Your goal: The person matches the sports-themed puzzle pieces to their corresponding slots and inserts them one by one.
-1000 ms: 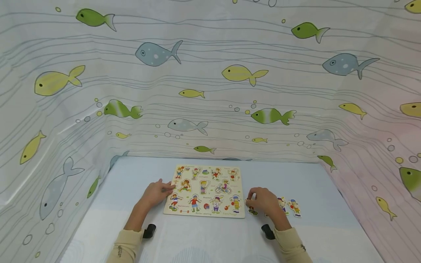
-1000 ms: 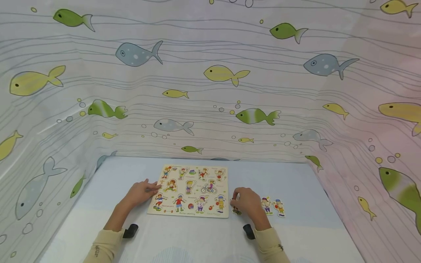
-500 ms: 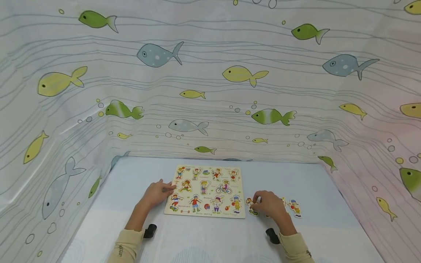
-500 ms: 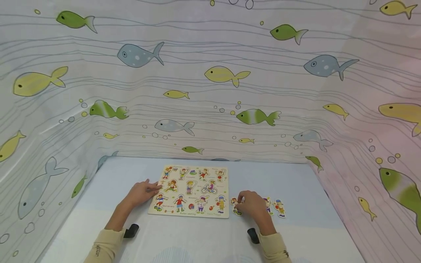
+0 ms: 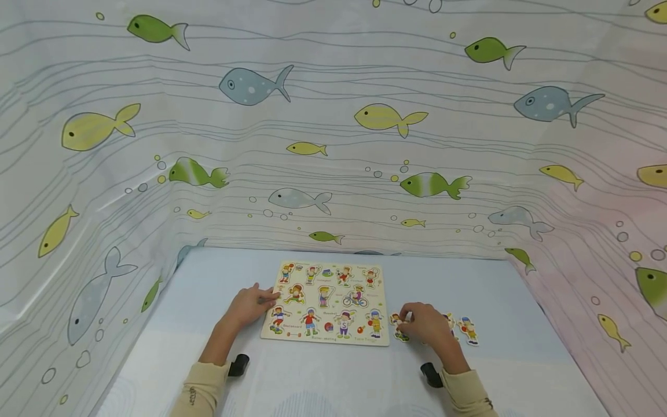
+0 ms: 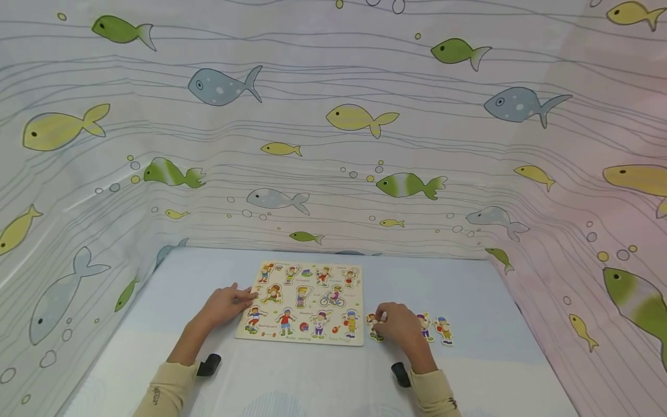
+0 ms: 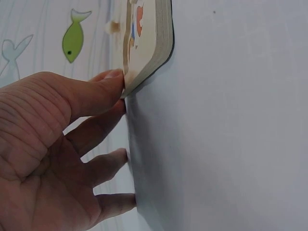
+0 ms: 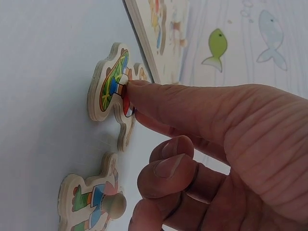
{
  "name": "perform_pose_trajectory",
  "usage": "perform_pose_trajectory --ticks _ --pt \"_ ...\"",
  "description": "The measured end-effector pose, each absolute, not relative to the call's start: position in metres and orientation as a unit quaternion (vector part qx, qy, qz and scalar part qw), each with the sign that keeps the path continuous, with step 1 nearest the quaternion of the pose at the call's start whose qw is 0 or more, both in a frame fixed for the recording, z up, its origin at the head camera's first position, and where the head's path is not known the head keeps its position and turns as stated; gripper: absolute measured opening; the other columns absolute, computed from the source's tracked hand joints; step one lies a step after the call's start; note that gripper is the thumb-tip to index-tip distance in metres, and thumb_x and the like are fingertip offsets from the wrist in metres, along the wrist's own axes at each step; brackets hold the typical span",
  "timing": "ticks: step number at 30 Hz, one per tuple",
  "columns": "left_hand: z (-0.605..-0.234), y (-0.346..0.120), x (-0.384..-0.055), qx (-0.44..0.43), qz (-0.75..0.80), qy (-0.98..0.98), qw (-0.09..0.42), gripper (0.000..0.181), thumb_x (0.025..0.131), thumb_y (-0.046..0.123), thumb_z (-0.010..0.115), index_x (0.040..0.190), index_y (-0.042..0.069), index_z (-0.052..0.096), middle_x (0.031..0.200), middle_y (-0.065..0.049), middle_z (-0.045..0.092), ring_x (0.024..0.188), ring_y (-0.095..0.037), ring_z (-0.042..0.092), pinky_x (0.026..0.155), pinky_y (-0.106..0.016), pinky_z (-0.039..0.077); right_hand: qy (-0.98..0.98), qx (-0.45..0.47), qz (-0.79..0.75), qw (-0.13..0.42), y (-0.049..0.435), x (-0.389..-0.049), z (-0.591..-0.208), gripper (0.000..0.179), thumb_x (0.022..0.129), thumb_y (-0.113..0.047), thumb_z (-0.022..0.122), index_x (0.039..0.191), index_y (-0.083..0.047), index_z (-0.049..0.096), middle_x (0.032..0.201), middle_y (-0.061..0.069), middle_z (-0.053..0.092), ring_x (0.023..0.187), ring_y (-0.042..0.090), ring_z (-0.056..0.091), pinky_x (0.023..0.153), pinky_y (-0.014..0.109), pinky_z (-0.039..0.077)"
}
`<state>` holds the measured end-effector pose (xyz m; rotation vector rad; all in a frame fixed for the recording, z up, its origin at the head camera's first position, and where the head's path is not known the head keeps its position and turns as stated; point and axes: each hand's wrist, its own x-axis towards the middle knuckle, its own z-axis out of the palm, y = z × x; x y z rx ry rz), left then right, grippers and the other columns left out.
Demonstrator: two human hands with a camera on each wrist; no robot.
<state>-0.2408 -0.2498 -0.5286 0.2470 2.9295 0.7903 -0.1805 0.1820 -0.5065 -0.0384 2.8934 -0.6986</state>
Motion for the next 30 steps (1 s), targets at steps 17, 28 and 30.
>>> perform_pose_trajectory --ticks 17,28,30 --pt "-0.528 -0.25 -0.241 0.081 0.258 0.961 0.048 0.027 0.092 0.021 0.07 0.118 0.014 0.073 0.133 -0.012 0.059 0.136 -0.05 0.033 0.11 -0.065 0.026 0.969 -0.007 -0.236 0.08 0.185 -0.184 -0.494 0.016 0.082 -0.024 0.08 0.09 -0.015 0.068 0.074 -0.002 0.058 0.06 0.016 0.051 0.048 0.03 0.039" --pt "-0.527 -0.249 -0.24 0.08 0.263 0.96 0.048 0.027 0.092 0.02 0.07 0.118 0.013 0.073 0.132 -0.012 0.059 0.137 -0.05 0.032 0.11 -0.065 0.025 0.969 -0.024 -0.235 0.08 0.176 -0.188 -0.485 0.017 0.082 -0.026 0.081 0.089 -0.017 0.068 0.074 -0.002 0.057 0.063 0.016 0.05 0.051 0.029 0.04" --pt "-0.527 -0.249 -0.24 0.079 0.262 0.96 0.049 0.027 0.092 0.021 0.07 0.118 0.013 0.073 0.133 -0.012 0.059 0.137 -0.05 0.032 0.11 -0.065 0.025 0.969 -0.028 -0.234 0.079 0.174 -0.188 -0.483 0.018 0.081 -0.026 0.082 0.089 -0.017 0.069 0.074 -0.003 0.057 0.063 0.016 0.05 0.051 0.03 0.04"
